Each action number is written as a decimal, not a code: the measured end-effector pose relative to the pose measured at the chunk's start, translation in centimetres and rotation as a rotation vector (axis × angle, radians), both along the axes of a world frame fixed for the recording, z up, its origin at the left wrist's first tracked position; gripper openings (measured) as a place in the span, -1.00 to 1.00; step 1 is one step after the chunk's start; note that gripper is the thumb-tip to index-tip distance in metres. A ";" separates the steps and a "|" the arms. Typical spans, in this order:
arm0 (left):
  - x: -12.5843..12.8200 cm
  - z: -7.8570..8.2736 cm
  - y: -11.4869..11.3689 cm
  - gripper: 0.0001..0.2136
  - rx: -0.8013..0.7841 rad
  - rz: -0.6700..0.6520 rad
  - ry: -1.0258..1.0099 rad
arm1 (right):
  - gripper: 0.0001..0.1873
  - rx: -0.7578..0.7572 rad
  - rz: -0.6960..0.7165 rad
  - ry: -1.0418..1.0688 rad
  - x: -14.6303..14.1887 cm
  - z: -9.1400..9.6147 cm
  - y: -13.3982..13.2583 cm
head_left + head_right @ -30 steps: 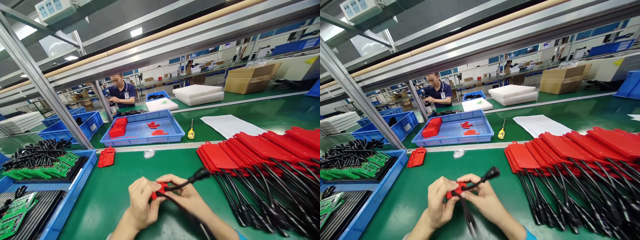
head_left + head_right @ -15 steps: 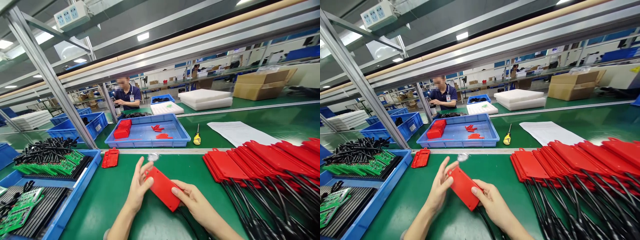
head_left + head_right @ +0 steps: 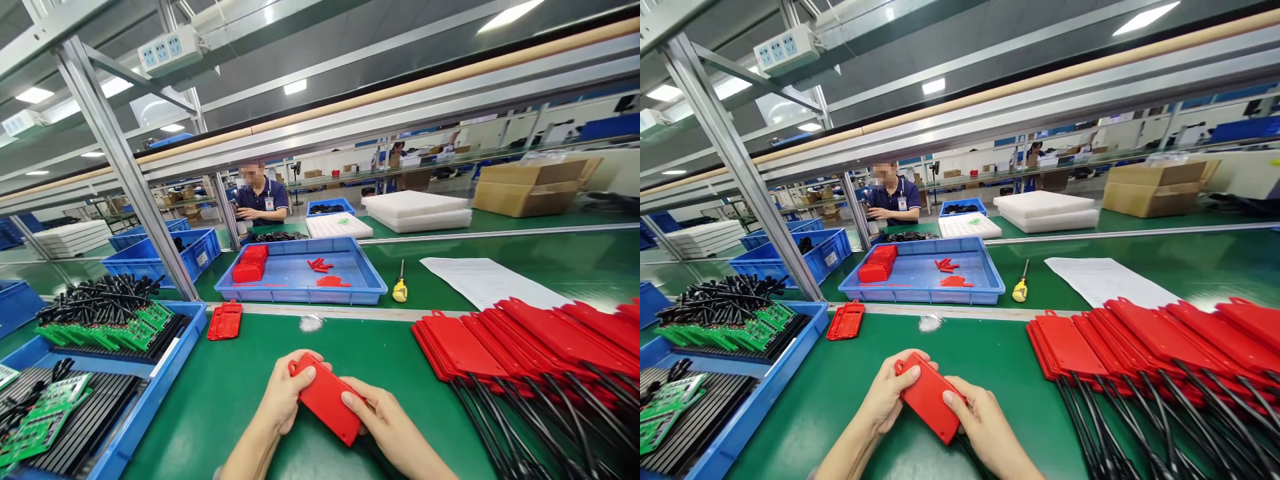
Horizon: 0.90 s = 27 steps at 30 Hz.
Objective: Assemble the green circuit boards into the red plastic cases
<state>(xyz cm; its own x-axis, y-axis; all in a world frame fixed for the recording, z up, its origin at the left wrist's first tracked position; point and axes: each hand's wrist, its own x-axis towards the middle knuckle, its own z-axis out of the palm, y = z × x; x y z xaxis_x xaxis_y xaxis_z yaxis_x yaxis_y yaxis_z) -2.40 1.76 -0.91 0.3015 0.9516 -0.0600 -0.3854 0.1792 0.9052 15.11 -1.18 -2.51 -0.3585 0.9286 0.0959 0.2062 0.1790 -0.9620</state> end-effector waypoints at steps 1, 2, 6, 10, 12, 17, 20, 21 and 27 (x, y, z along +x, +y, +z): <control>0.0 -0.2 0.1 -0.73 -0.017 0.016 -0.002 | -0.55 0.070 -0.054 -0.127 -0.1 -0.1 -0.1; 0.0 -0.5 0.2 -0.73 -0.033 0.033 -0.006 | -0.56 0.157 -0.112 -0.259 -0.2 -0.3 -0.3; -0.1 -1.5 0.8 -0.73 -0.123 0.086 -0.040 | -0.29 0.594 -0.212 -0.732 -1.7 -1.9 -1.8; -0.1 -1.8 0.9 -0.69 -0.285 0.046 -0.109 | -0.32 0.824 -0.287 -0.985 -2.6 -1.8 -2.5; 0.0 -1.5 0.8 -0.66 -0.299 -0.019 -0.179 | -0.35 0.769 -0.318 -1.055 -1.5 0.0 -1.8; -0.1 -0.9 0.5 -0.58 -0.307 -0.075 -0.130 | -0.50 0.537 -0.634 -1.370 7.9 6.4 0.6; -0.1 -1.1 0.6 -0.59 -0.318 -0.041 -0.048 | -0.52 0.421 -0.845 -1.448 15.6 8.4 1.3; 0.0 -1.2 0.7 -0.59 -0.317 -0.031 -0.028 | -0.51 0.377 -0.905 -1.469 17.9 8.6 1.4; 0.2 -1.6 0.8 -0.60 -0.325 0.041 0.044 | -0.53 0.200 -1.042 -1.554 25.5 7.3 1.1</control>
